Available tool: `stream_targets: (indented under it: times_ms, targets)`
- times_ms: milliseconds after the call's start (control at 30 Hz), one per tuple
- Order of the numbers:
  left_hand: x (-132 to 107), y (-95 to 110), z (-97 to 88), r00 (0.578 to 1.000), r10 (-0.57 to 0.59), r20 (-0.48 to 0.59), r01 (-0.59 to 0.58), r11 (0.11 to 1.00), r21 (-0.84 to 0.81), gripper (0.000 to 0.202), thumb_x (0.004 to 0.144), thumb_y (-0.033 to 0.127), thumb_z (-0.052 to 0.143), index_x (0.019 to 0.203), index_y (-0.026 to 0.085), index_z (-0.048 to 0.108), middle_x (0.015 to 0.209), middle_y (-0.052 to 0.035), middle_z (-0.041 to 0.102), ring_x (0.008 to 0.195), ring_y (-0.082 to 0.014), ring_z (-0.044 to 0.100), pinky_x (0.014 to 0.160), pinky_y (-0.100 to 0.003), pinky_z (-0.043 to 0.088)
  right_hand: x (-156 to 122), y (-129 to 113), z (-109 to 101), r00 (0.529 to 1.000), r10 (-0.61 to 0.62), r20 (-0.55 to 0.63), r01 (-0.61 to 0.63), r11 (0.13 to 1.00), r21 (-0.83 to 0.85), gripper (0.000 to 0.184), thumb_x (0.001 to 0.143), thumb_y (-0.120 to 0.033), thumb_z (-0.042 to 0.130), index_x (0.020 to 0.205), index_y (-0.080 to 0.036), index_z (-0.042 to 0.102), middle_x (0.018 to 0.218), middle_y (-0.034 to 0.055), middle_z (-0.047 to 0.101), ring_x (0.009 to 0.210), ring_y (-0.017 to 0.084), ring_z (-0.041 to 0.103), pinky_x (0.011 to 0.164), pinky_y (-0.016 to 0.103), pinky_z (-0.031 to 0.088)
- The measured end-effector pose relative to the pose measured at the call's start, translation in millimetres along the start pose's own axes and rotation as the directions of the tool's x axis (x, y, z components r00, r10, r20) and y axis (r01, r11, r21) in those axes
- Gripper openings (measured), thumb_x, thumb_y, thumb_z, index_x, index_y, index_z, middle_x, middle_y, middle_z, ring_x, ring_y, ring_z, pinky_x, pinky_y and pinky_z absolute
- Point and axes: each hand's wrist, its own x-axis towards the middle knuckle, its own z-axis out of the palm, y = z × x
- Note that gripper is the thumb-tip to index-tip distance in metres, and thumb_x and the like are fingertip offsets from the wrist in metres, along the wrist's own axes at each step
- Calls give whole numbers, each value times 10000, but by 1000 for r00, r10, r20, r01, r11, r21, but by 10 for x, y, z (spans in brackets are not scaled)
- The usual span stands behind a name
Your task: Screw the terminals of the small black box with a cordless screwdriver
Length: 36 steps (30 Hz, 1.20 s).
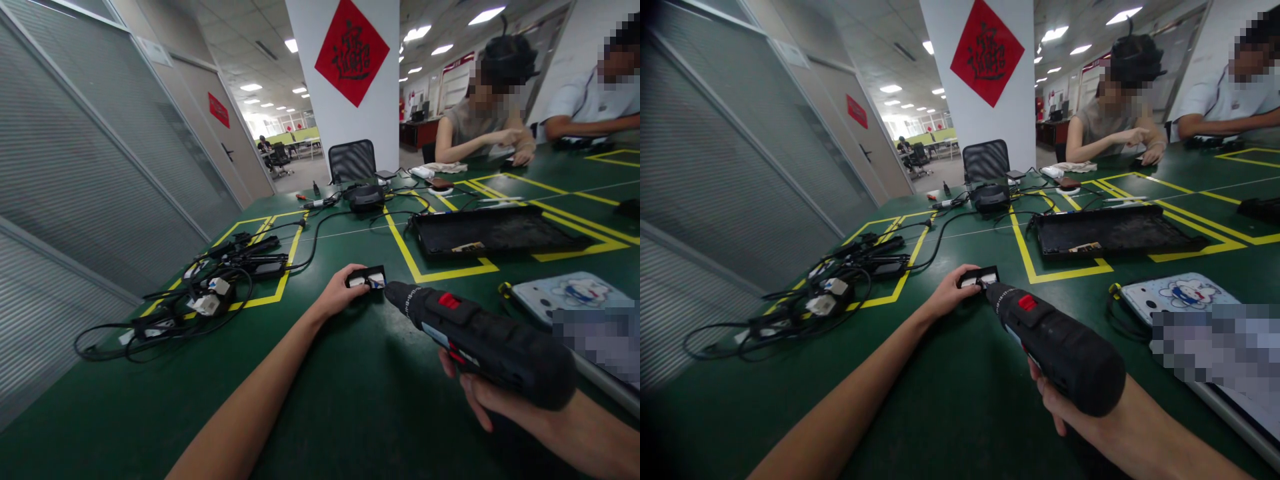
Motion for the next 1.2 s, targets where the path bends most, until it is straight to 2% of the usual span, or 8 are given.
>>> stream_targets:
  times_ms: [167, 367, 533, 767, 933, 1033, 1100, 1200]
  targets:
    - [0, 13, 6, 1000, 23, -5, -23, 1000, 8, 473, 740, 317, 636, 1178, 181, 521, 1045, -50, 608, 897, -183, 592, 805, -298, 481, 2, 10, 0, 999, 17, 34, -18, 999, 38, 279, 869, -456, 531, 1001, -212, 545, 648, -19, 526, 648, 177, 527, 674, 354, 493]
    - [-3, 26, 3, 1000, 19, -11, -19, 999, 39, 475, 739, 313, 632, 1180, 175, 522, 1058, -55, 609, 903, -186, 593, 815, -302, 481, -7, 53, 0, 999, 34, 15, -35, 999, 25, 334, 861, -517, 503, 993, -214, 553, 698, 4, 555, 749, 224, 555, 738, 400, 442]
    - [-5, 33, -6, 1000, 28, -2, -28, 999, 39, 466, 748, 313, 629, 1181, 176, 521, 1074, -57, 606, 930, -190, 589, 840, -308, 476, -2, 54, 3, 999, 39, 26, -41, 997, 70, 338, 844, -512, 549, 996, -211, 556, 689, -13, 540, 666, 181, 517, 708, 367, 442]
    - [-7, 12, 4, 999, 32, -19, -31, 998, 58, 465, 744, 303, 628, 1180, 177, 527, 1070, -58, 606, 948, -198, 584, 853, -321, 475, 3, 34, 16, 999, 26, 36, -29, 997, 74, 352, 851, -523, 533, 1029, -219, 543, 686, -16, 540, 666, 183, 518, 716, 365, 438]
    - [-4, 11, 11, 1000, 27, -14, -26, 998, 65, 462, 744, 329, 635, 1172, 184, 534, 1065, -56, 612, 925, -189, 587, 828, -308, 477, 2, 46, 32, 998, 57, -15, -57, 998, -21, 327, 833, -518, 540, 985, -233, 593, 690, -1, 561, 686, 203, 554, 720, 368, 468]
    - [-6, 18, 9, 1000, 12, -8, -12, 998, 62, 473, 735, 328, 647, 1169, 179, 535, 1045, -57, 617, 886, -182, 595, 796, -301, 483, -2, 78, 66, 992, 120, -31, -122, 990, -75, 349, 819, -546, 542, 939, -228, 619, 716, 24, 601, 723, 227, 570, 803, 414, 443]
    - [-8, 25, 7, 1000, 8, -1, -7, 998, 54, 482, 728, 313, 654, 1173, 177, 531, 1034, -56, 619, 868, -178, 599, 781, -296, 485, -6, 97, 94, 989, 142, -50, -145, 987, -67, 398, 794, -602, 542, 841, -215, 625, 820, 63, 638, 807, 258, 573, 866, 445, 411]
    - [-6, 34, -2, 1000, 14, 19, -15, 999, 38, 472, 732, 291, 648, 1173, 173, 528, 1033, -57, 621, 868, -175, 604, 785, -295, 485, -17, 104, 135, 988, 130, -84, -134, 990, -38, 411, 773, -613, 561, 858, -214, 608, 875, 67, 634, 771, 241, 562, 815, 433, 437]
